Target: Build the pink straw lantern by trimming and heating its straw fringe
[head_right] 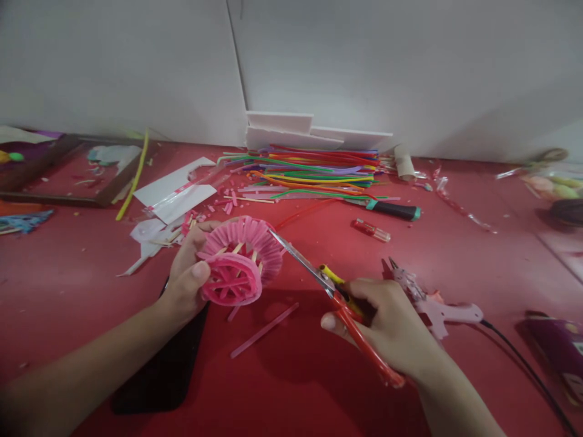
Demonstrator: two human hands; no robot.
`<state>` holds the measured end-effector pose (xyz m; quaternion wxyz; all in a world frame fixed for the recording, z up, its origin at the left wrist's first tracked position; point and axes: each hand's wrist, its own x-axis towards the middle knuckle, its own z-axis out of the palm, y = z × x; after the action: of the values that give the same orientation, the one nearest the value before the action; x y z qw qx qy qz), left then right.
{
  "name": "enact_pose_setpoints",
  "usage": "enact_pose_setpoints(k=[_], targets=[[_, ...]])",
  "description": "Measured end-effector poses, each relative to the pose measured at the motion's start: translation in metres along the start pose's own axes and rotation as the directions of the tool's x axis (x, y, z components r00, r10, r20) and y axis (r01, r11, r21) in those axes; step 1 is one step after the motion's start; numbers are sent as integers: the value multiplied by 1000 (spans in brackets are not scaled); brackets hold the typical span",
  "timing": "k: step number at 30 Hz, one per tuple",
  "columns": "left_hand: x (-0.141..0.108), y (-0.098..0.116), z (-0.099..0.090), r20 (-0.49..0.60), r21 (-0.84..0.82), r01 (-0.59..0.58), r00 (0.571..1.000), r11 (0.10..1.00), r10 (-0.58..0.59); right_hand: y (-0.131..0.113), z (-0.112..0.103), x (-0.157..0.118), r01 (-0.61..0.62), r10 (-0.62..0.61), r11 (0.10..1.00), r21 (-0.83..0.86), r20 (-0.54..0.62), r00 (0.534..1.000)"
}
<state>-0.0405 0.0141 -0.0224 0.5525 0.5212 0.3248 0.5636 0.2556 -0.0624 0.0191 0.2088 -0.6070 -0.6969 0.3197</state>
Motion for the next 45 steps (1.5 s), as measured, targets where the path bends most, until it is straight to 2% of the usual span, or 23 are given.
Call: enact_pose_setpoints(k=[3, 9, 19, 27, 32, 35, 37, 39, 42, 45], targets=[[-1, 0, -1, -26, 15, -5, 1000, 1000, 6, 0, 0, 0, 12, -12, 1000, 10, -1, 1000], [1, 0, 0, -1, 31, 0, 1000, 1000, 0, 1, 0, -1, -58, 57, 998, 25, 36, 998], [1, 0, 0, 1, 39, 7, 1000, 999, -7, 4, 0, -3, -54, 52, 998, 33, 47, 998], [0, 1, -1, 39, -30, 47, 998, 998, -46, 2, -1, -2, -32, 28, 997, 73, 52, 998], [6, 6, 6, -4, -181, 120, 992, 976, -123, 7, 2, -3, -17, 20, 995, 99, -31, 999], [11, 13, 9, 56, -304, 275, 961, 912, -271, 4, 6, -3, -41, 58, 986, 162, -96, 994], [15, 17, 7, 108, -362, 418, 907, 833, -408, 0, 9, -3, -47, 79, 973, 224, -139, 987], [18, 20, 4, 125, -416, 510, 852, 753, -508, -5, 11, -4, -71, 123, 951, 300, -158, 980], [21, 23, 0, 151, -486, 547, 821, 682, -551, -9, 12, -5, -139, 209, 905, 403, -137, 968], [22, 25, 0, 205, -536, 574, 799, 618, -565, -10, 12, -5, -182, 257, 883, 433, -120, 959]])
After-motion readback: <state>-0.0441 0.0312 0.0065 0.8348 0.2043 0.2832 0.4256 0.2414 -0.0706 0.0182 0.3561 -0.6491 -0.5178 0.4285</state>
